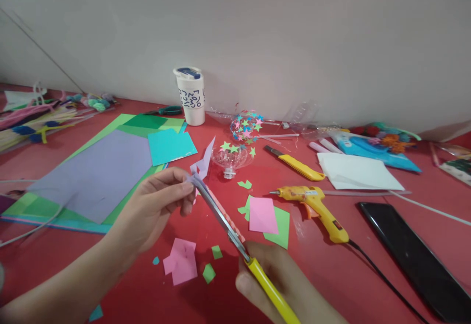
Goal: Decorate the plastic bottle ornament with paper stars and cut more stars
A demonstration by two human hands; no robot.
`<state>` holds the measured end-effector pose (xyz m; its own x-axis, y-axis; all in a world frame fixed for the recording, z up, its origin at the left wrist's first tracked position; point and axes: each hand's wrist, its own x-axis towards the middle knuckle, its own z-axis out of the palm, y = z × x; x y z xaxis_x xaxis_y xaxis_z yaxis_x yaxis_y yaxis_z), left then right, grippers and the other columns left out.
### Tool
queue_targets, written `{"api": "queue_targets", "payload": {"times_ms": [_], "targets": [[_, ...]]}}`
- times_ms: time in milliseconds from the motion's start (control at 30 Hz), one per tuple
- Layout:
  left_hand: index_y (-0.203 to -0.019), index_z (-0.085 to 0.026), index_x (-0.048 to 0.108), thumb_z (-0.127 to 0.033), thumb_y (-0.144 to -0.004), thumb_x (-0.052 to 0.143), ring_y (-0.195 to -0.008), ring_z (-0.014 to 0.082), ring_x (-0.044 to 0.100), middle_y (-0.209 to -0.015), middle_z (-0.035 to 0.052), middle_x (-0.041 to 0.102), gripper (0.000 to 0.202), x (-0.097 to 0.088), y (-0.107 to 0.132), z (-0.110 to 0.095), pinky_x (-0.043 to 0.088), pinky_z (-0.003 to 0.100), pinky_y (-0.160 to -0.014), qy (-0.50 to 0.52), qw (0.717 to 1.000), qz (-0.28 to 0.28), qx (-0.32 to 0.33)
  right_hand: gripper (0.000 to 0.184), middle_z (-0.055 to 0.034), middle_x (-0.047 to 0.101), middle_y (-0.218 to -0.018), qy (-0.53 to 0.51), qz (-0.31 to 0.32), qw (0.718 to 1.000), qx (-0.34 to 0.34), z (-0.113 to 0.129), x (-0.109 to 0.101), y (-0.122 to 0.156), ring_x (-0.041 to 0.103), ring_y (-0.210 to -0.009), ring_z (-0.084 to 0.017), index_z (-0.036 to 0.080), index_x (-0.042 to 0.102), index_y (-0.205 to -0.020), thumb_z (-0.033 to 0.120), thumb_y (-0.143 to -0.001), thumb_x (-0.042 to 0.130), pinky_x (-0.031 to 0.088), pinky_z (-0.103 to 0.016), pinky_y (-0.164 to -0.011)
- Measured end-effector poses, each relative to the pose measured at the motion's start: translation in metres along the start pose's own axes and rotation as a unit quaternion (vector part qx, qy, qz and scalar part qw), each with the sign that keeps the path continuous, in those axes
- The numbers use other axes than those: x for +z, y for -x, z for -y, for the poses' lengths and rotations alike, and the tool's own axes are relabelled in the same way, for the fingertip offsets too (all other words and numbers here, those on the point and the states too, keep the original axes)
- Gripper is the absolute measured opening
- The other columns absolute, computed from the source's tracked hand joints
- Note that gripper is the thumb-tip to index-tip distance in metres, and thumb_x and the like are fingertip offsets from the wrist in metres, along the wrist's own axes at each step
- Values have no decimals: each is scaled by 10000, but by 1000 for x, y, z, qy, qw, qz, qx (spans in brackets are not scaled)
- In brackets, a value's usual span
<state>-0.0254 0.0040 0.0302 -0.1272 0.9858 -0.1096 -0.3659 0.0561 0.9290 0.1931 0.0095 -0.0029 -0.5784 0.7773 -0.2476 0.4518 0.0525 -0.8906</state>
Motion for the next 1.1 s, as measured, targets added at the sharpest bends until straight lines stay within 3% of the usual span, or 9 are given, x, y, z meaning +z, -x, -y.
{"api": "queue_targets", "payload": {"times_ms": [233, 533, 1100], "targets": [[-628, -168, 600, -189, -738, 644, -456, 52, 511, -550, -40, 576, 120, -1, -1, 0, 403, 179, -487, -13, 1000, -4, -9, 574, 28, 360, -527, 8, 10, 1000, -13, 4, -3, 2, 371, -471, -124, 221, 432, -575, 770, -737, 389, 378, -232, -418], [-593, -159, 575, -177, -710, 645, -438, 46, 492, -520, -40, 563, 138, 0, -2, -2, 387, 161, -459, -17, 1000, -9, -12, 567, -2, 501, -542, 3, -44, 999, 11, 14, -2, 8, 508, -527, -157, 202, 568, -599, 755, -700, 487, 503, -243, -497], [-584, -154, 569, -155, -705, 638, -423, 36, 491, -509, -45, 564, 140, -1, -3, -3, 393, 142, -445, -5, 1000, -4, -15, 566, -9, 510, -548, 30, -60, 998, 9, 11, -3, 8, 501, -530, -162, 205, 579, -599, 746, -719, 469, 459, -236, -470]]}}
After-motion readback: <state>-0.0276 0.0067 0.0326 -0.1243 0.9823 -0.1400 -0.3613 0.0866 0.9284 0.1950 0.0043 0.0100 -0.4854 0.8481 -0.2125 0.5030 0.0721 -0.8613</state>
